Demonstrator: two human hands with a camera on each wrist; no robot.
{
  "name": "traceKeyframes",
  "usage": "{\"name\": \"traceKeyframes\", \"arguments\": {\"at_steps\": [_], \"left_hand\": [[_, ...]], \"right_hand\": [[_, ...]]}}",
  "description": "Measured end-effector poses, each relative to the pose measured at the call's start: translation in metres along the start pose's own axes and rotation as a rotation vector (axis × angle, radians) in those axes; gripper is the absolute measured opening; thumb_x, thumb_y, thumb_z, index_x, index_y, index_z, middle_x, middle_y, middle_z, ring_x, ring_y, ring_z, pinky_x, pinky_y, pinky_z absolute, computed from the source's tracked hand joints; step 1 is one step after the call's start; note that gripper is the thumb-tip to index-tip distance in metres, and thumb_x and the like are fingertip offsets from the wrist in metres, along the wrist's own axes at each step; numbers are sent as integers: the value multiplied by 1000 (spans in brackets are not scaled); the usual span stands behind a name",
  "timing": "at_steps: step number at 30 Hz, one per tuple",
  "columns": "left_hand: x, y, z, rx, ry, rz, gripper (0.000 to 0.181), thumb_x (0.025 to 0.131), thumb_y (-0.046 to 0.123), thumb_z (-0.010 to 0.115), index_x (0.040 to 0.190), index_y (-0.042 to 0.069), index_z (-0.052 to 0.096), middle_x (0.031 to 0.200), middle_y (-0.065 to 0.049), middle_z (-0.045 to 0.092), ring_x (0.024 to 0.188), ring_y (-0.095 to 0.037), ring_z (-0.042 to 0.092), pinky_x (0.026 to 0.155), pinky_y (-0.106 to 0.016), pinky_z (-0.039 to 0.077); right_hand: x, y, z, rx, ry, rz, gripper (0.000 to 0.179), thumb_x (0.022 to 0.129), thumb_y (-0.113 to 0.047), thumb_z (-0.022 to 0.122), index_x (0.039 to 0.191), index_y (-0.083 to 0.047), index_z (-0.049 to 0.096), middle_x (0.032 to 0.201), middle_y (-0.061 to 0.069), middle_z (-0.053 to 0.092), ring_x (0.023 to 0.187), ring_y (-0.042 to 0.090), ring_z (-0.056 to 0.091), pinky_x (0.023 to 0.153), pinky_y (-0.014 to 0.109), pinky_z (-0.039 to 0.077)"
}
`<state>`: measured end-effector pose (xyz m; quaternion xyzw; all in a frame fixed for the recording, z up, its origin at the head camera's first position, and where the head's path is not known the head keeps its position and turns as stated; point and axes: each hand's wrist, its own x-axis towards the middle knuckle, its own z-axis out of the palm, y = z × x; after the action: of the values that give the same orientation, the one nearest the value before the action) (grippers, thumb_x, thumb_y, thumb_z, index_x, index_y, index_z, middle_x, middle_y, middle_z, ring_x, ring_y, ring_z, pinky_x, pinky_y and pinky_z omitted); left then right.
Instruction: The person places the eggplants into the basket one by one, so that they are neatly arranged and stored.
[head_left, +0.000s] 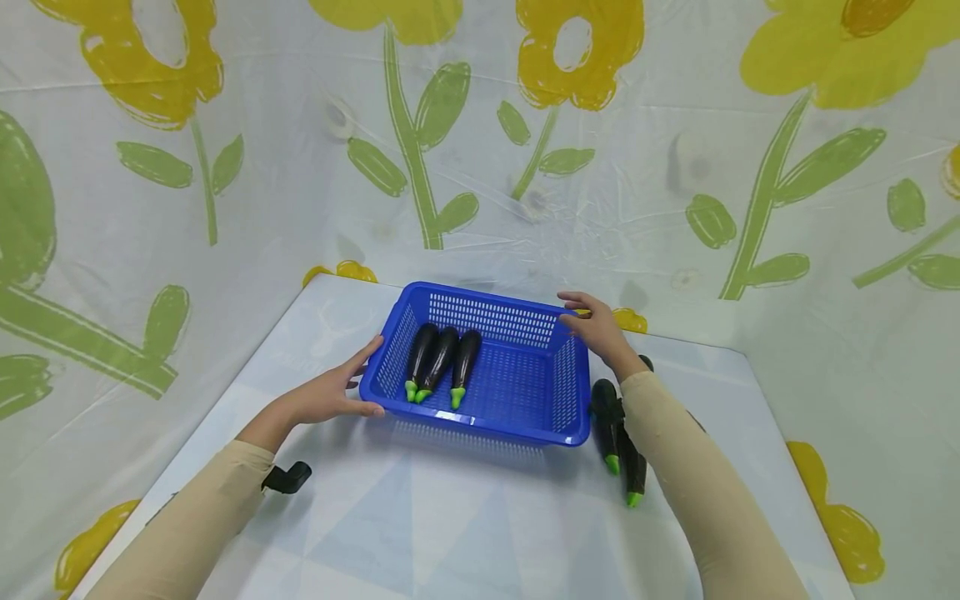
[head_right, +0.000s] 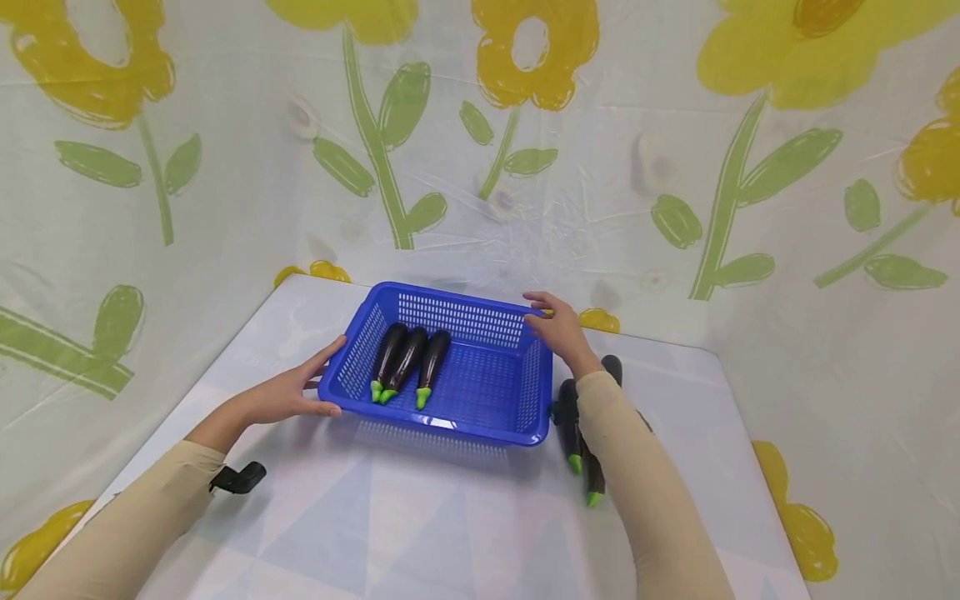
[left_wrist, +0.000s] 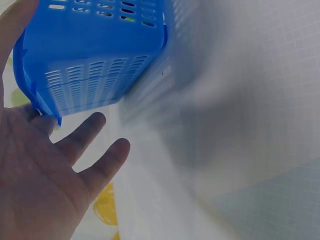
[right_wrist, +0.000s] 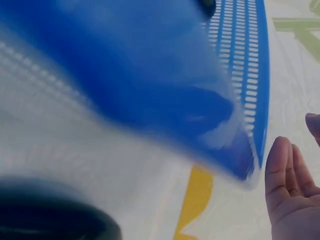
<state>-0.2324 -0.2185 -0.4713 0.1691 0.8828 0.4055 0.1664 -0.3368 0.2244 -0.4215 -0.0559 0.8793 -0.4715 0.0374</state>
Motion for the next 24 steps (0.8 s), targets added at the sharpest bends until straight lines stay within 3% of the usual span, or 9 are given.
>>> {"name": "traceKeyframes", "arguments": {"at_steps": [9,14,24], "left_hand": [[0,-1,0,-4,8,-17,109,74,44,75,147,41,-5,155,-11,8,134,-44,25,101,-63,29],[1,0,1,-6,2,-25,109,74,47,74,147,41,-6,155,-13,9,133,-45,25,100,-63,29],[1,-1,1,1,0,-14,108,76,41,74,147,39,-6,155,-13,7,133,-45,25,100,-63,30]], "right_hand": [[-9,16,-8,-4,73,8,40,93,-24,58,132,-24,51,131,10,49,109,27,55,88,42,51],[-14,24,-13,-16,108,-5,40,92,-22,58,132,-21,51,130,15,49,108,30,55,86,43,51],[-19,50,-24,-73,137,-39,43,92,-23,58,133,-16,51,129,18,50,104,33,57,80,43,53]]}}
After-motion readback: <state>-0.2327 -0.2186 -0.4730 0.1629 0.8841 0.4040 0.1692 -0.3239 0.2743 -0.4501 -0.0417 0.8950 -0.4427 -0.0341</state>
